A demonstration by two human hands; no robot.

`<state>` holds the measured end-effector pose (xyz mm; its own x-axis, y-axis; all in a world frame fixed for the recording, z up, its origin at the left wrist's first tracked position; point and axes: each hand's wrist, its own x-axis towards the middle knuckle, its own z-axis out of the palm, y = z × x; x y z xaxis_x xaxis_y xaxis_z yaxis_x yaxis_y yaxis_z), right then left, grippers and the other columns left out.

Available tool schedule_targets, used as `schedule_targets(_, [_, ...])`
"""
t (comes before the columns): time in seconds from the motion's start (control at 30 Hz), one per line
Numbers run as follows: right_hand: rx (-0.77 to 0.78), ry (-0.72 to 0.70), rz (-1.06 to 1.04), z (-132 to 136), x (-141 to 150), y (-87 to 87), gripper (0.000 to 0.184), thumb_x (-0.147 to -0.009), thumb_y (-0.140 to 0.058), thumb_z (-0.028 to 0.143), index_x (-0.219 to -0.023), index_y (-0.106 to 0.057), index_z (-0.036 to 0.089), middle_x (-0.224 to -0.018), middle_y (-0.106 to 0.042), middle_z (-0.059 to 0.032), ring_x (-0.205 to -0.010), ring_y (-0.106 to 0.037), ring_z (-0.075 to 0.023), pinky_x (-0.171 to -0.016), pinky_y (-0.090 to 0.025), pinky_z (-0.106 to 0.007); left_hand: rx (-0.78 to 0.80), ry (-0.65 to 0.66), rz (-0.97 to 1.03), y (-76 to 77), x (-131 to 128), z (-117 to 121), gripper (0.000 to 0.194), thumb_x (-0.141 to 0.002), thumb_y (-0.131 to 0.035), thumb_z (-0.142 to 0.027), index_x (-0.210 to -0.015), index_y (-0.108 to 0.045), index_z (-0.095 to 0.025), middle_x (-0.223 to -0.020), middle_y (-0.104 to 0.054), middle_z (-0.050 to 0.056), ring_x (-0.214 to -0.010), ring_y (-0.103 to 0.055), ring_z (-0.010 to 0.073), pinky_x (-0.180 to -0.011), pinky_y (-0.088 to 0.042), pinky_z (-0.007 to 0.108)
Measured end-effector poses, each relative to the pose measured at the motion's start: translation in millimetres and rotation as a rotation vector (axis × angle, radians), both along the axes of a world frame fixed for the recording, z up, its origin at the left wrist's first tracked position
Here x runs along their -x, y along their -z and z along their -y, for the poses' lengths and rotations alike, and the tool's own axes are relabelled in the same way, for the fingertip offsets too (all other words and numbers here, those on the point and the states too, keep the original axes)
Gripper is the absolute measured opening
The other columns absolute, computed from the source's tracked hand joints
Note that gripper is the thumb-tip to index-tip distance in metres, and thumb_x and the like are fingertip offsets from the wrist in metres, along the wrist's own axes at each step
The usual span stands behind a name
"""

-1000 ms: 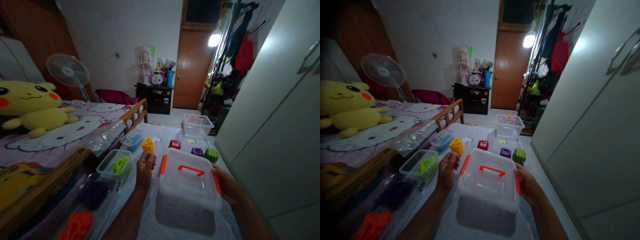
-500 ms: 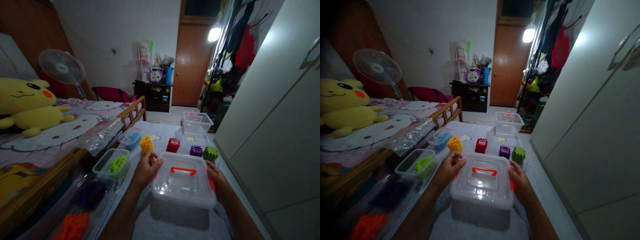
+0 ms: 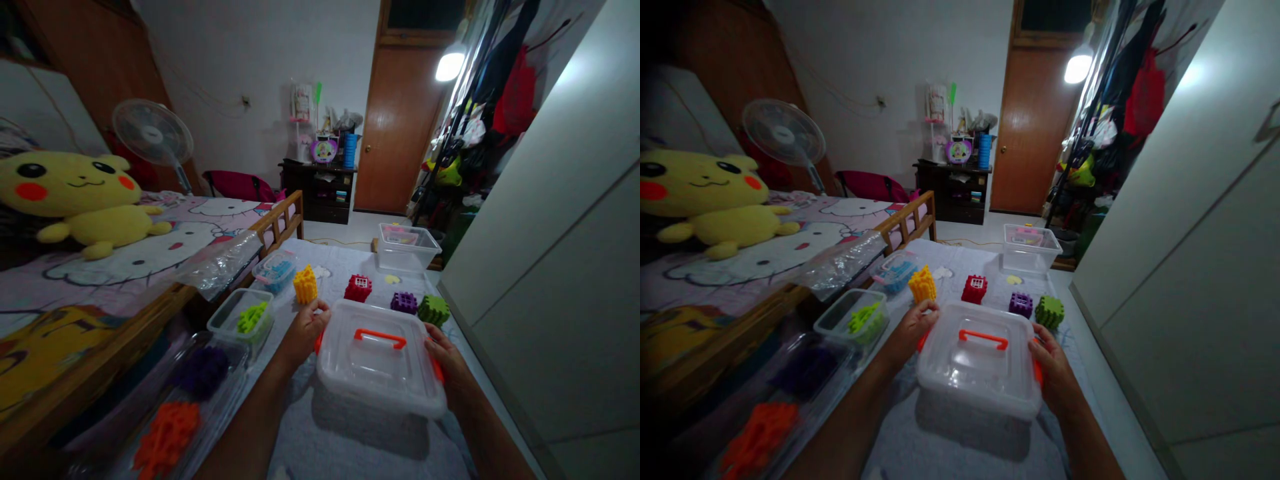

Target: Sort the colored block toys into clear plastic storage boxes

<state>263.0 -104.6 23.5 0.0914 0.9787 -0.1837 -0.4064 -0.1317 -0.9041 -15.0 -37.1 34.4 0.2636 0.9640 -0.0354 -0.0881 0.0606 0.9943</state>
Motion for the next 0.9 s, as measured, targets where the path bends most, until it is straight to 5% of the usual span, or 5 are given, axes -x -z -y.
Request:
schedule_targets(0.2, [-0.005,0.009,-0.050,-1,-3,2.7,0.047,-0.066,-0.084,0.038,-0.105,-0.063,0.024,-0.092,-0.078,-0.0052,-0.075,-0.075,-0.0264,-0.069,-0.061,-0.037,0.109,-0.045,0.201,4.1,-3,0,0.029,-0.075,-0.064,-0.042,-0.089,-0.055,-0.019,-0.068,-0.060,-0.004,-0.057,-0.054,0.0124,-0.055,-0.042,0.022])
schedule_targets(0.47, [0.028,-0.035,-0.127,1,0,-3.7,0.051,-0.055,-0.086,0.034,-0.101,-0.068,0.022,-0.087,-0.076,-0.0024,-0.066,-0.072,-0.0196,-0.059,-0.058,-0.029,0.126,-0.120,0.077,-5.1,12,0,0.018,-0.067,-0.059,-0.028,-0.082,-0.063,-0.019,-0.065,-0.063,-0.001,-0.058,-0.056,0.0166,-0.055,-0.041,0.025])
schedule_targets(0.63, [0.134,-0.084,0.018,4,-3,-0.1,0.039,-0.063,-0.081,0.025,-0.099,-0.067,0.022,-0.080,-0.075,0.0017,-0.060,-0.068,-0.0146,-0.055,-0.053,-0.024,0.101,-0.130,-0.011,-4.4,22,-2,0.022,-0.064,-0.059,-0.023,-0.083,-0.069,-0.019,-0.075,-0.069,0.002,-0.065,-0.060,0.0185,-0.057,-0.043,0.026])
schedule_targets(0.8, [0.129,-0.136,0.119,6,-5,3.1,0.040,-0.073,-0.079,0.038,-0.107,-0.064,0.023,-0.079,-0.072,0.0016,-0.058,-0.064,-0.0137,-0.054,-0.049,-0.024,0.090,-0.104,-0.066,-7.6,19,-4,0.017,-0.062,-0.055,-0.018,-0.075,-0.067,-0.017,-0.071,-0.067,0.002,-0.063,-0.059,0.0176,-0.058,-0.045,0.026])
schedule_targets(0.9, [0.067,-0.002,0.246,4,-11,4.6,0.040,-0.074,-0.077,0.046,-0.104,-0.064,0.022,-0.080,-0.070,-0.0001,-0.065,-0.064,-0.0161,-0.060,-0.051,-0.028,0.096,-0.151,0.078,-5.2,16,-5,0.022,-0.064,-0.058,-0.019,-0.084,-0.068,-0.017,-0.081,-0.070,0.002,-0.070,-0.062,0.0175,-0.063,-0.048,0.026])
